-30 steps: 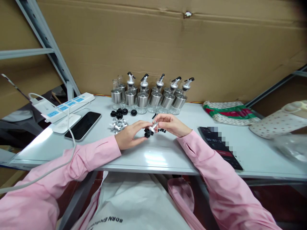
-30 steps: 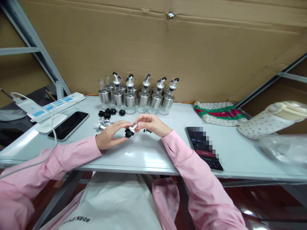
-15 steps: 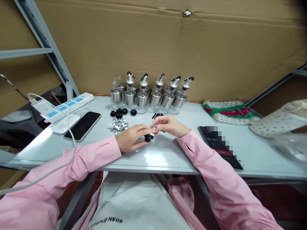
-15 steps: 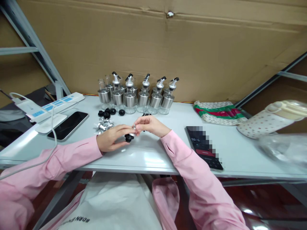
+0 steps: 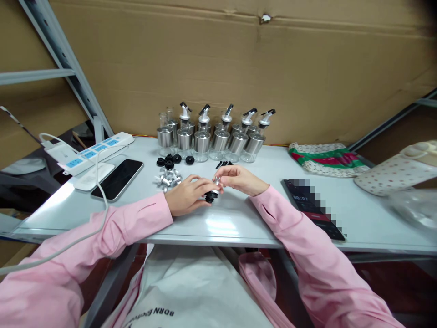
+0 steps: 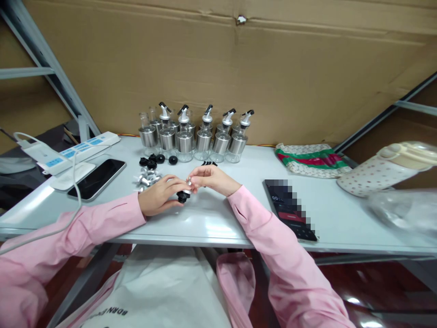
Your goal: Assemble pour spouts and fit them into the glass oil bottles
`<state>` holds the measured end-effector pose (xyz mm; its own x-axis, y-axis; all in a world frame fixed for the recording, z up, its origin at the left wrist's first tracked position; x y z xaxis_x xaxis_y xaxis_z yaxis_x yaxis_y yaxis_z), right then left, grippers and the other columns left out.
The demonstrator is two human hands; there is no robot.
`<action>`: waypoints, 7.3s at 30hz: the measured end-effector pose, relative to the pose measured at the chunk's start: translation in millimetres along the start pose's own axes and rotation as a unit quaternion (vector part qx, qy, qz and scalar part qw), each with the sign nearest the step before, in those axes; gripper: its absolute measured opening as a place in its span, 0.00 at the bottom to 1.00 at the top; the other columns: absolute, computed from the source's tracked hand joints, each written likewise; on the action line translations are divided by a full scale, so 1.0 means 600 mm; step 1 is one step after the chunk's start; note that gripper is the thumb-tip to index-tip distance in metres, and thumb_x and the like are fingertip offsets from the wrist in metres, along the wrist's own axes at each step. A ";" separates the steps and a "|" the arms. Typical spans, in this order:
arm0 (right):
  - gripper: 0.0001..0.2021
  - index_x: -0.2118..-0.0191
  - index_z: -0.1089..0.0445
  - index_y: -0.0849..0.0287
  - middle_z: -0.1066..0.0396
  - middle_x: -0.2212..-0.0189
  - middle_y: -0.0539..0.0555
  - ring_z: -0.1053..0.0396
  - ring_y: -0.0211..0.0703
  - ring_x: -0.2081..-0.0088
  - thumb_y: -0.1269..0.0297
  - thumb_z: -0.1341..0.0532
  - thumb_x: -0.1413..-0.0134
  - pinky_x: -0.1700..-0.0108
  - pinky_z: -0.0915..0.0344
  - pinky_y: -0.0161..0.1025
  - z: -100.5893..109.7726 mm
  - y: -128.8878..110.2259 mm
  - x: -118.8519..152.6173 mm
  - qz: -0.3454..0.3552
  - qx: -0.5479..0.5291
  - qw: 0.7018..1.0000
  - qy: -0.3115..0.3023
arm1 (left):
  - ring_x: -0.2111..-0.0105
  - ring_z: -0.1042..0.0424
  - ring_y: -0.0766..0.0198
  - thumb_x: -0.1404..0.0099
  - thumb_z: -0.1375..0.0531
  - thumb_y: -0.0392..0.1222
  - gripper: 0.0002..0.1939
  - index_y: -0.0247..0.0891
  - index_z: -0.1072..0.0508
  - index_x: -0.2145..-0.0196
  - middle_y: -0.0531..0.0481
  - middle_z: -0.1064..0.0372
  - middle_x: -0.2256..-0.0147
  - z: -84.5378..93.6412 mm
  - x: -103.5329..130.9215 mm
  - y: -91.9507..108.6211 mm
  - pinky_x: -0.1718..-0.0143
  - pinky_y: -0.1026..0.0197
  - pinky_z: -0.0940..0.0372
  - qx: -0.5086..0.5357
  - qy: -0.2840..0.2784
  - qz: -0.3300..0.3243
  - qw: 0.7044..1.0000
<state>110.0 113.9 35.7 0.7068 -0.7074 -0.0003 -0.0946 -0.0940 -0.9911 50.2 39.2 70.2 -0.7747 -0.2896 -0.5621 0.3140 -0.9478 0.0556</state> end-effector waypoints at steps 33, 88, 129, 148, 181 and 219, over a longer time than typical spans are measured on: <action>0.12 0.70 0.29 0.64 0.27 0.76 0.49 0.30 0.33 0.75 0.61 0.32 0.61 0.69 0.34 0.32 -0.006 0.003 -0.003 0.005 0.039 0.999 -0.019 | 0.62 0.28 0.64 0.32 0.51 0.43 0.13 0.37 0.41 0.52 0.45 0.27 0.58 0.017 0.002 0.013 0.51 0.51 0.53 -0.038 0.041 -0.015 0.998; 0.15 0.62 0.36 0.59 0.29 0.70 0.51 0.29 0.36 0.71 0.60 0.35 0.56 0.64 0.32 0.37 -0.024 -0.025 0.000 0.104 0.105 0.988 0.040 | 0.66 0.36 0.64 0.39 0.45 0.47 0.10 0.36 0.37 0.66 0.49 0.37 0.67 0.020 0.026 -0.097 0.63 0.60 0.40 0.186 0.123 0.277 0.935; 0.14 0.69 0.31 0.64 0.29 0.79 0.51 0.31 0.36 0.78 0.57 0.34 0.58 0.72 0.35 0.36 0.007 -0.030 0.004 0.097 0.055 0.992 0.061 | 0.74 0.37 0.69 0.33 0.54 0.50 0.16 0.36 0.33 0.62 0.53 0.36 0.72 -0.003 0.026 -0.102 0.67 0.64 0.41 0.265 0.075 0.304 0.912; 0.15 0.68 0.35 0.62 0.28 0.77 0.49 0.29 0.35 0.74 0.65 0.32 0.62 0.69 0.32 0.33 -0.002 -0.013 -0.002 0.066 0.050 0.995 0.053 | 0.79 0.37 0.74 0.37 0.50 0.46 0.10 0.39 0.44 0.61 0.54 0.41 0.66 -0.022 0.052 -0.117 0.74 0.65 0.41 0.343 0.112 0.384 0.850; 0.16 0.65 0.42 0.59 0.30 0.78 0.46 0.29 0.35 0.75 0.66 0.35 0.59 0.71 0.32 0.34 -0.039 -0.002 -0.011 0.053 0.079 0.995 0.038 | 0.79 0.34 0.71 0.41 0.45 0.45 0.13 0.37 0.42 0.61 0.52 0.33 0.72 -0.027 0.041 -0.101 0.79 0.68 0.36 0.434 0.106 0.322 0.835; 0.13 0.69 0.51 0.56 0.30 0.83 0.43 0.31 0.36 0.84 0.70 0.45 0.63 0.84 0.44 0.27 -0.074 0.000 -0.012 0.013 0.079 0.994 0.070 | 0.79 0.36 0.69 0.44 0.44 0.43 0.10 0.37 0.42 0.67 0.56 0.35 0.79 0.002 0.032 -0.090 0.73 0.64 0.42 0.393 0.107 0.285 0.867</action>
<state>74.0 87.8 41.8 0.6001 -0.7998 -0.0182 0.0077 0.0286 -0.9996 17.9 84.5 57.1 -0.4698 -0.7901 -0.3937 0.0757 -0.4804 0.8738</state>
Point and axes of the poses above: each hand's wrist, its own x-axis away from the middle knuckle, its own z-axis out of the back of the hand, y = z × x, the point moved 10 cm from there along -x, towards the middle knuckle
